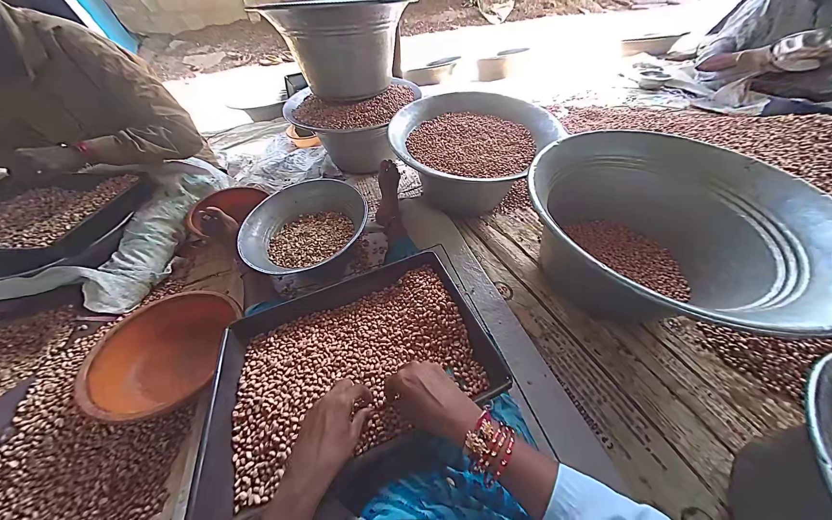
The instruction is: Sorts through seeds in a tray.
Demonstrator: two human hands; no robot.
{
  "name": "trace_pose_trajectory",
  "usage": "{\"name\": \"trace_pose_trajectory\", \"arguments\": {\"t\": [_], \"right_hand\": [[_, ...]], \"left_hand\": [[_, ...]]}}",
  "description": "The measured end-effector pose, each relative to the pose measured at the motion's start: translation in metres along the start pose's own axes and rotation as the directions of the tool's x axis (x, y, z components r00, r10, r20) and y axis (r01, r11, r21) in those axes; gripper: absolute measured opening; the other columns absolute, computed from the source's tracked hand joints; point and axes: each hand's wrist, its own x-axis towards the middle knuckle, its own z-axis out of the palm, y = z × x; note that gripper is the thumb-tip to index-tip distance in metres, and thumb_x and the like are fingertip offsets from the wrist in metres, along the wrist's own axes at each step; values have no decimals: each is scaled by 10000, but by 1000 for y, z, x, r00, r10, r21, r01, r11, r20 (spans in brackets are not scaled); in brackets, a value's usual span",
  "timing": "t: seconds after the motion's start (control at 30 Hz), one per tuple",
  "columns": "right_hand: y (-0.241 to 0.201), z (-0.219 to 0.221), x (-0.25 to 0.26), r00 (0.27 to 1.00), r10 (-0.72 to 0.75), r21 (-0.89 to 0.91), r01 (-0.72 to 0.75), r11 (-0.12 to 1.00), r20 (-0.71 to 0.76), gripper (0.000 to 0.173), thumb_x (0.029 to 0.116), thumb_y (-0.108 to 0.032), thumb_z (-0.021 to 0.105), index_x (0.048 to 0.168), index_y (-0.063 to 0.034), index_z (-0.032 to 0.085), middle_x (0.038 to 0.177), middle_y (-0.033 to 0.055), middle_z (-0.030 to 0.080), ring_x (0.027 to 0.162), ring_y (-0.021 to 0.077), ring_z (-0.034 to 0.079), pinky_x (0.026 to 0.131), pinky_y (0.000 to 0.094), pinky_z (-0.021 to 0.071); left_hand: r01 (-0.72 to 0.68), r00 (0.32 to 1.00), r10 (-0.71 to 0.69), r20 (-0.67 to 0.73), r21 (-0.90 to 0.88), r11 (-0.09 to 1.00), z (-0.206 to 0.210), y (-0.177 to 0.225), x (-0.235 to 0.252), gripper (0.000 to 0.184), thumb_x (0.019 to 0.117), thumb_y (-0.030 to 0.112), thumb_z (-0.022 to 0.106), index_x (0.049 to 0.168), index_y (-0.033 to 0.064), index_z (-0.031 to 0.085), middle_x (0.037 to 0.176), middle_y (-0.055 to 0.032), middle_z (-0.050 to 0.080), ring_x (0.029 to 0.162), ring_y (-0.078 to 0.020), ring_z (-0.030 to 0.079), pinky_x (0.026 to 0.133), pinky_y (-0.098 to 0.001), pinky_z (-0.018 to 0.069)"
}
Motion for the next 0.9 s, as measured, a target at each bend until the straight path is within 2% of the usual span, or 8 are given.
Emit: {"name": "trace_pose_trajectory", "arguments": {"t": [0.1, 0.23, 0.33, 0.5, 0.57, 0.67, 0.73, 0.9], "right_hand": [[-1, 5, 4, 1000, 8, -34, -9, 999, -15, 195, 1014, -90, 553, 1070, 14, 707, 1005, 234, 712, 985, 420, 694, 808, 597, 524], [-1, 6, 5, 1000, 18, -33, -19, 999, -17, 196, 1010, -98, 569, 1092, 7, 713, 1028, 232, 713, 994, 421, 692, 818, 598, 524], [-1, 7, 8, 1000, 20, -45, -20, 999, -2, 188, 1003, -93, 580, 1107, -1, 707, 1056, 228, 712, 1013, 418, 691, 827, 599, 528], [-3, 8, 8, 1000, 24, -52, -24, 998, -8, 194, 1008, -101, 583, 1117, 2, 706, 1048, 228, 716, 1007, 413, 694, 828, 590, 530], [-4, 7, 7, 999, 35, -50, -35, 998, -8, 195, 1008, -104, 577, 1111, 2, 705, 1041, 226, 717, 1006, 412, 695, 826, 595, 527], [-5, 6, 7, 999, 46, -53, -46, 998, -3, 195, 1010, -110, 574, 1103, 8, 697, 1027, 228, 713, 1002, 416, 692, 820, 598, 521], [-5, 7, 6, 999, 47, -59, -48, 997, -9, 191, 1013, -120, 579, 1103, 8, 688, 1021, 229, 709, 997, 415, 693, 813, 593, 523], [-8, 5, 10, 997, 71, -50, -69, 996, 32, 217, 1016, -141, 572, 1131, 7, 681, 1044, 234, 707, 1025, 418, 686, 844, 597, 517]], "left_hand": [[-9, 997, -4, -82, -160, 987, -4, -8, 1, 107, 886, 75, 740, 979, 37, 776, 834, -127, 710, 711, -261, 661, 702, -455, 555], [1, 988, -63, -142, -399, 917, -19, -30, -3, 230, 864, 143, 554, 1021, 62, 701, 843, -15, 681, 679, -75, 604, 637, -277, 503], [-8, 998, -6, -55, -256, 967, -20, -22, -8, 190, 887, 66, 631, 1029, 47, 755, 782, -86, 671, 645, -204, 594, 633, -410, 503], [26, 998, -28, 64, 20, 999, 0, -2, -6, 200, 943, 91, 695, 1122, 41, 770, 1094, -196, 735, 1028, -386, 716, 918, -549, 558], [47, 996, -47, 72, 6, 999, -3, -1, -3, 178, 942, 103, 698, 1089, 36, 774, 1058, -180, 741, 993, -363, 721, 904, -530, 565], [22, 998, -37, -55, -256, 967, -15, -16, -3, 117, 915, 86, 690, 992, 22, 750, 781, -84, 662, 664, -196, 589, 658, -393, 501], [-16, 988, -42, -145, -380, 925, -26, -32, -5, 231, 869, 103, 542, 1022, 40, 703, 846, -30, 679, 696, -100, 600, 655, -310, 497], [25, 1000, -28, -14, -154, 988, -32, -33, -18, 163, 900, 59, 678, 1032, 48, 773, 901, -139, 714, 751, -276, 644, 723, -480, 528]]}}
